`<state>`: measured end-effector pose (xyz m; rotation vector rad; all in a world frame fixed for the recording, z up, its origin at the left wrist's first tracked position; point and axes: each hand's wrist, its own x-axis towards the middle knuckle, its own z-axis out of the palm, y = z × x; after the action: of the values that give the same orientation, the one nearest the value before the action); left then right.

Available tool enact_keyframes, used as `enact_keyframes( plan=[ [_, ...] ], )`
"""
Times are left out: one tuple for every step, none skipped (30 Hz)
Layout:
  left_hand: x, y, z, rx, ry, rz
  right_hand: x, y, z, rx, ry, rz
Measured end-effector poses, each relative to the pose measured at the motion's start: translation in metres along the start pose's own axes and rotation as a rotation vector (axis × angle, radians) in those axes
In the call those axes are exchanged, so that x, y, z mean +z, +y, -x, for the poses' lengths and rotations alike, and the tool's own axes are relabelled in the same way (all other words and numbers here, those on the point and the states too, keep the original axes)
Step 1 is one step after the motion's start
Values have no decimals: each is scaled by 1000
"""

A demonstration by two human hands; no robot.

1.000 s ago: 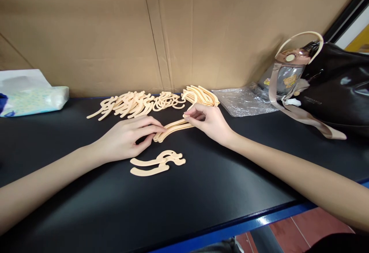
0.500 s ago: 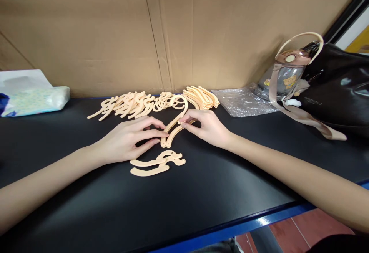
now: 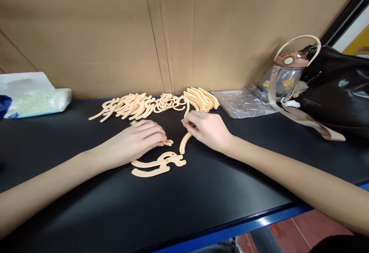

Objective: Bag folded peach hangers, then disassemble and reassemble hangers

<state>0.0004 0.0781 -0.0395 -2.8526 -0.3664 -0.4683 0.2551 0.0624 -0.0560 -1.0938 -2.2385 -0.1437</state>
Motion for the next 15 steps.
enact_keyframes(
  plan=[
    [0, 1, 0, -20, 13, 3, -1, -1, 0, 4, 1, 62],
    [0, 2, 0, -46, 25, 17, -2, -2, 1, 9, -1, 118],
    [0, 4, 0, -86, 38, 47, -2, -2, 1, 16, -7, 158],
    [0, 5, 0, -141, 47, 94, -3, -3, 1, 26, -17, 177],
    [0, 7, 0, -211, 50, 151, -4, -4, 1, 39, -26, 169],
    [0, 9, 1, -291, 42, 208, -4, -4, 1, 54, -35, 134],
    [0, 11, 1, -371, 26, 261, -4, -5, 1, 70, -44, 67],
    [0, 12, 1, -441, 5, 304, -4, -5, 1, 91, -53, -31],
    [-1, 13, 2, -499, -21, 334, -3, -6, 1, 120, -64, -158],
    [-1, 13, 2, -543, -43, 354, -2, -8, 0, 160, -79, -302],
    [0, 13, 2, -577, -60, 366, -1, -9, 0, 207, -96, -447],
    [0, 13, 2, -599, -74, 374, -1, -11, -1, 257, -111, -580],
    [1, 12, 2, -611, -83, 375, 0, -13, -2, 305, -120, -689],
    [1, 12, 1, -614, -87, 372, 1, -15, -2, 346, -121, -773],
    [2, 12, 1, -606, -85, 367, 1, -17, -3, 381, -119, -838]
  ],
)
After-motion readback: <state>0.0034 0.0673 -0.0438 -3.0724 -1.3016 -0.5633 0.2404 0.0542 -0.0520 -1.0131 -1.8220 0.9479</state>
